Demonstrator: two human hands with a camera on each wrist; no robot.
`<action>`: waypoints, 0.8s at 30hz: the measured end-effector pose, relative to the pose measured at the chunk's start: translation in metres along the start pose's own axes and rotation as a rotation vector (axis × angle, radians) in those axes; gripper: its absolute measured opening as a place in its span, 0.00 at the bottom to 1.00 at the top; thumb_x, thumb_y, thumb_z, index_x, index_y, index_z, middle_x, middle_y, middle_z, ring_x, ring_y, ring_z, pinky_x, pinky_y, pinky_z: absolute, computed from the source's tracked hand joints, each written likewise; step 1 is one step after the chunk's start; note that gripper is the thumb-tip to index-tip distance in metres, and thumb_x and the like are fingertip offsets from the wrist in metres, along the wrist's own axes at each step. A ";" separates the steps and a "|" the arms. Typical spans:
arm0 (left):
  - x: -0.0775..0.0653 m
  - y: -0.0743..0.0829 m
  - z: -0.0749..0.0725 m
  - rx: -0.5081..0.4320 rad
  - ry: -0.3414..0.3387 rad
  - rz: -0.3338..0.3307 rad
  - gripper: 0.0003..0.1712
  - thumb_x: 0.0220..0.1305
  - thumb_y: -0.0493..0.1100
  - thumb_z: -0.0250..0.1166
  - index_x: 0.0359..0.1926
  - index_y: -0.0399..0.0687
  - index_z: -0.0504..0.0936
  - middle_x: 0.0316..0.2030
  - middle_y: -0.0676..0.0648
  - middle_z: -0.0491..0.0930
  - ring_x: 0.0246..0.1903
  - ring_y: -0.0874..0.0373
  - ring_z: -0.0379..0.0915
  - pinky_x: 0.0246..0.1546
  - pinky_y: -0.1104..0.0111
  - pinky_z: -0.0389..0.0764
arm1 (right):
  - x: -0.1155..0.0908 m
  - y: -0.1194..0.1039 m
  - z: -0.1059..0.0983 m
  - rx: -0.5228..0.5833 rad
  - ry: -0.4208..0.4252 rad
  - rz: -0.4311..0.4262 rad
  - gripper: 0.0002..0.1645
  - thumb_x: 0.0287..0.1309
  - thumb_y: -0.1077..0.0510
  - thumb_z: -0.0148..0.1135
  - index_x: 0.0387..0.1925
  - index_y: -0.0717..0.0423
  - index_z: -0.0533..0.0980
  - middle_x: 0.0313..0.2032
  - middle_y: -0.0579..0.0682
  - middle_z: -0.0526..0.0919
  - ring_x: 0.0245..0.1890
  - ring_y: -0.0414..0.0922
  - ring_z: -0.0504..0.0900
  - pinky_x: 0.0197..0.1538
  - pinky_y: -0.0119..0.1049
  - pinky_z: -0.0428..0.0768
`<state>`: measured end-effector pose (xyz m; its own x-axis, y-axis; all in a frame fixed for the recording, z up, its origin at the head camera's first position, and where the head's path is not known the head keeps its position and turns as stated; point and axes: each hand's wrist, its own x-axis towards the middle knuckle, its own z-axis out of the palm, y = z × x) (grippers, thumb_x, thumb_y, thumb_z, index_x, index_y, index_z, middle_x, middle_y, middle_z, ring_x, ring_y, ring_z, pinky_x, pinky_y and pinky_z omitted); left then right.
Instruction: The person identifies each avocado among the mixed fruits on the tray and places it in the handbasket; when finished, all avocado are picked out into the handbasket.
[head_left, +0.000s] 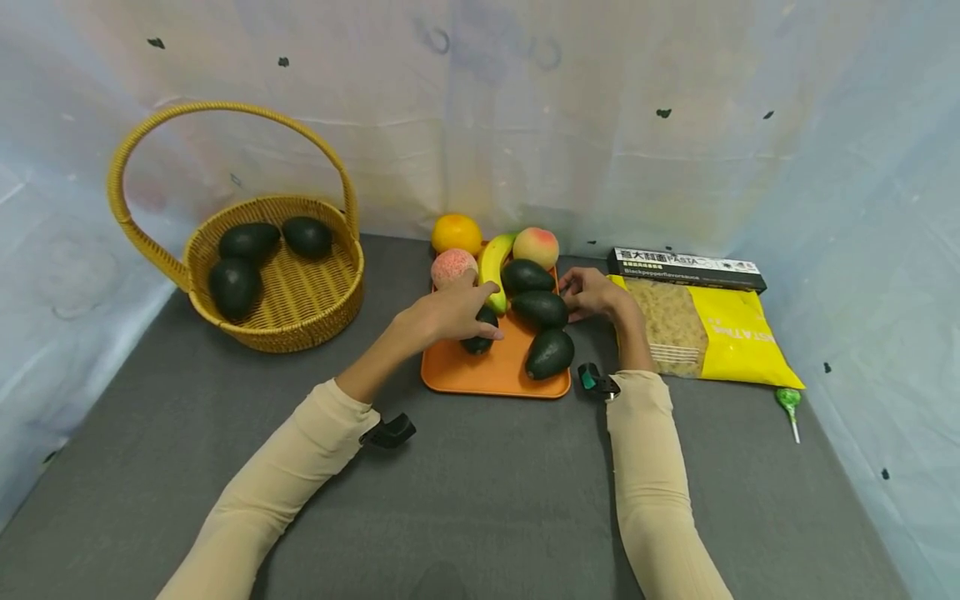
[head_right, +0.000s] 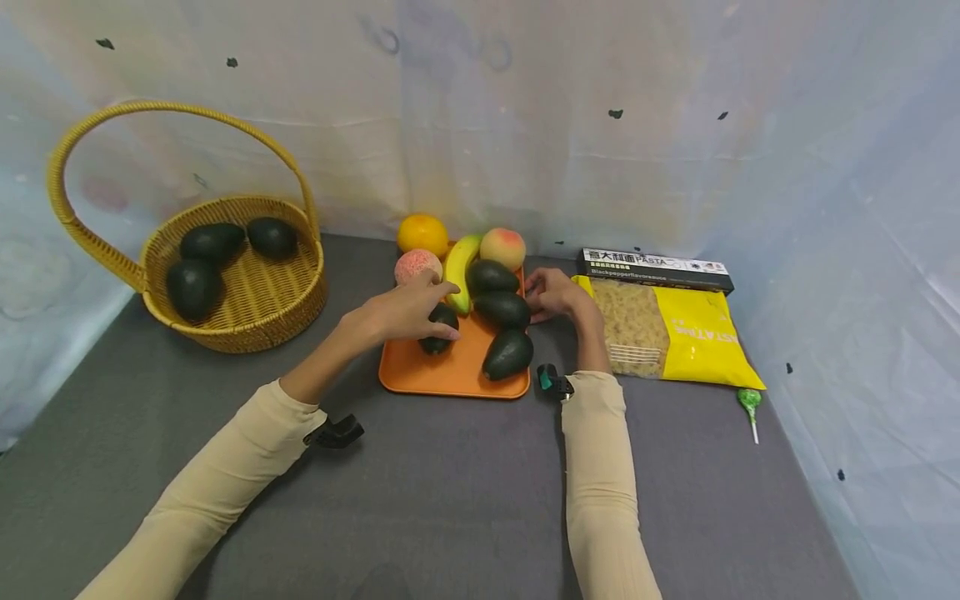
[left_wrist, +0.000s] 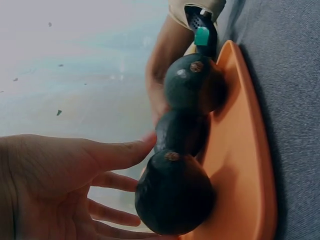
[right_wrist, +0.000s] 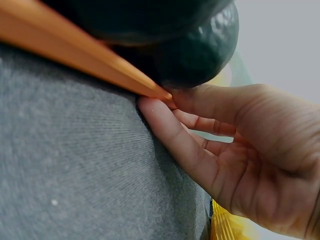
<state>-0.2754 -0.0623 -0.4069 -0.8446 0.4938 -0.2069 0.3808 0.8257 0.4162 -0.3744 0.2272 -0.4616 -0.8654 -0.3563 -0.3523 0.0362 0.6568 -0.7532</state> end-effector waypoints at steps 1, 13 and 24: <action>0.000 0.000 0.002 0.000 -0.001 0.001 0.46 0.69 0.60 0.69 0.80 0.48 0.63 0.79 0.31 0.54 0.70 0.37 0.70 0.63 0.46 0.80 | -0.001 0.000 0.001 -0.001 0.001 -0.001 0.22 0.67 0.69 0.58 0.61 0.68 0.69 0.41 0.57 0.76 0.33 0.44 0.83 0.40 0.37 0.90; 0.003 0.001 0.007 0.019 -0.008 0.008 0.44 0.70 0.59 0.69 0.78 0.47 0.65 0.76 0.33 0.60 0.68 0.40 0.72 0.63 0.50 0.80 | -0.001 -0.004 0.000 -0.005 -0.016 0.011 0.23 0.68 0.70 0.57 0.63 0.71 0.68 0.38 0.55 0.76 0.33 0.45 0.83 0.41 0.41 0.91; 0.006 -0.001 0.005 0.030 -0.002 0.076 0.37 0.67 0.56 0.72 0.70 0.41 0.76 0.63 0.40 0.80 0.56 0.47 0.79 0.58 0.57 0.82 | 0.000 -0.001 0.000 -0.011 -0.003 -0.003 0.23 0.69 0.69 0.59 0.62 0.68 0.69 0.38 0.53 0.77 0.32 0.43 0.83 0.40 0.38 0.90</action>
<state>-0.2786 -0.0588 -0.4125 -0.8117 0.5563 -0.1777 0.4553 0.7934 0.4041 -0.3745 0.2265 -0.4606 -0.8640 -0.3603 -0.3518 0.0280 0.6632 -0.7479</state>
